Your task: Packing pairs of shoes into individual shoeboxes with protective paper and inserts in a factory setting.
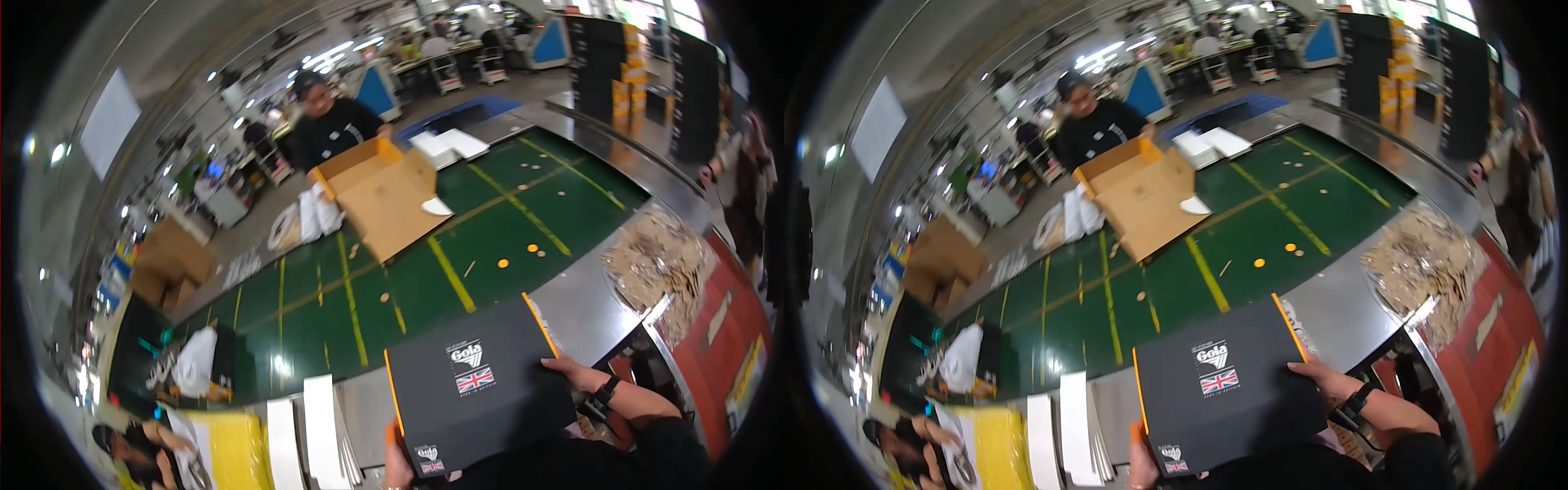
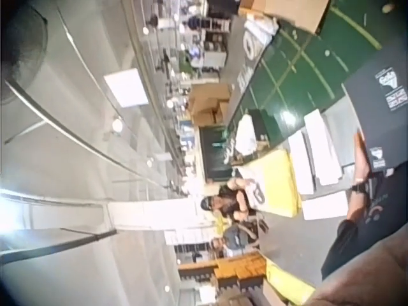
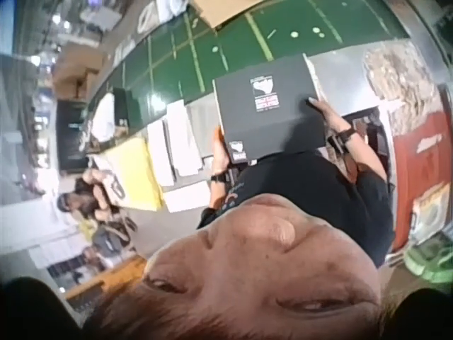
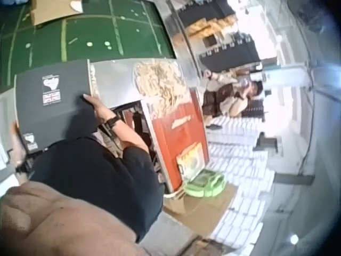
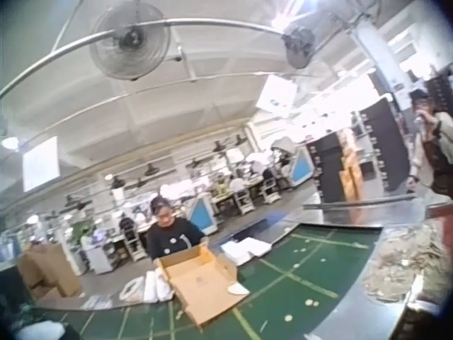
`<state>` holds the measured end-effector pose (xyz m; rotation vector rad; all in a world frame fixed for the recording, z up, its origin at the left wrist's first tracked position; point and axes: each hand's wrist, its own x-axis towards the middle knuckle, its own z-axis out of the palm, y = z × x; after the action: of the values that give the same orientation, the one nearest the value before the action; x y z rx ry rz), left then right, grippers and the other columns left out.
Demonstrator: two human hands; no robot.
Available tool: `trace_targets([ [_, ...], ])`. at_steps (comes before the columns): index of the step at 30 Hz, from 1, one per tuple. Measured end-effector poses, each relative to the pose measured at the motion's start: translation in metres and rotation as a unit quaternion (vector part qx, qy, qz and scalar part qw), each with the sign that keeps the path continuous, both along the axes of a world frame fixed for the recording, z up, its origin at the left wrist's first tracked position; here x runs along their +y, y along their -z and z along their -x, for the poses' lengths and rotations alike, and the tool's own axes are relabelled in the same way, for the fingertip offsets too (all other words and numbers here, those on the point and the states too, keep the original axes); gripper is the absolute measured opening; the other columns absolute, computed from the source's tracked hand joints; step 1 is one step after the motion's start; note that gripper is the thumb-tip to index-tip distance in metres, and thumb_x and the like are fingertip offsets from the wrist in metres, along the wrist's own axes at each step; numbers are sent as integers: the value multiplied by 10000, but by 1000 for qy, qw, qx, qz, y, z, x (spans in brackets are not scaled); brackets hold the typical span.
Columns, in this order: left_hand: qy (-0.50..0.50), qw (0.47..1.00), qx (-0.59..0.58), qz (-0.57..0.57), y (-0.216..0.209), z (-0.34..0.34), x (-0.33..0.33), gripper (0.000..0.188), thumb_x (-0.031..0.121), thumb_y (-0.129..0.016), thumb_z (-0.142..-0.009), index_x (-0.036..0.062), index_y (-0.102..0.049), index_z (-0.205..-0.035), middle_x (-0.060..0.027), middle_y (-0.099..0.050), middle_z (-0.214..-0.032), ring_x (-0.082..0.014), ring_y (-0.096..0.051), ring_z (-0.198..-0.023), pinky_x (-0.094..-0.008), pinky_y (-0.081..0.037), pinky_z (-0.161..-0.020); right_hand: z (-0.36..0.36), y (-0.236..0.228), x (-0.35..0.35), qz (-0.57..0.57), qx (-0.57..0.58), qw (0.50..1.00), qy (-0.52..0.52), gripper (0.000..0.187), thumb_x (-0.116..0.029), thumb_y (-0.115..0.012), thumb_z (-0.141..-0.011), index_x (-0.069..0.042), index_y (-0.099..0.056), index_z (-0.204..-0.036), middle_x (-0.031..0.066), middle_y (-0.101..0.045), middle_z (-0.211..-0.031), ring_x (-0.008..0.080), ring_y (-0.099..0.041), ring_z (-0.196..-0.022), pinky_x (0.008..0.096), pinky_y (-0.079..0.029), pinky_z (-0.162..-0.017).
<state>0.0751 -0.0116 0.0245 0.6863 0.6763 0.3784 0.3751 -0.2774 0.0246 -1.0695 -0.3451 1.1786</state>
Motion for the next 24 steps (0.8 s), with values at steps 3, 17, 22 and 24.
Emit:
trace_targets([
  [3, 39, 994, 5, -105, -9, -3, 34, 566, 359, -429, -1018, 33, -320, -1468, -120, -392, -1461, -245, -535, -1190, -404, -460, -995, 14, -26, -2, 19, 36, 999, 1, 815, -298, -562, -952, -153, -46, -1567, 109, -270, -1536, 211, -344, -1370, 317, -328, -1109],
  [17, 41, 787, 203, -581, -125, -70, -6, 345, 256, -594, -950, -40, -625, -1124, -183, -662, -1096, -259, -598, -968, -386, -442, -849, -37, -114, 32, -88, -238, 953, 165, 669, -371, -460, -1028, -117, -139, -1557, 108, -258, -1547, 194, -333, -1371, 343, -295, -1123],
  [22, -94, 747, 115, -648, -117, -88, 17, 352, 257, -617, -918, -36, -620, -1113, -87, -628, -1043, -188, -596, -851, -356, -488, -685, -35, -138, 30, -114, -110, 976, 151, 576, -275, -419, -1048, -66, -193, -1534, 100, -327, -1506, 190, -322, -1384, 323, -268, -1135],
  [24, -24, 704, 170, -689, -142, -92, 21, 309, 261, -620, -912, -37, -650, -989, -98, -630, -964, -207, -605, -817, -349, -477, -668, -39, -128, 29, -77, -176, 965, 177, 526, -254, -404, -1052, -63, -241, -1514, 90, -384, -1458, 184, -356, -1349, 326, -285, -1123],
])
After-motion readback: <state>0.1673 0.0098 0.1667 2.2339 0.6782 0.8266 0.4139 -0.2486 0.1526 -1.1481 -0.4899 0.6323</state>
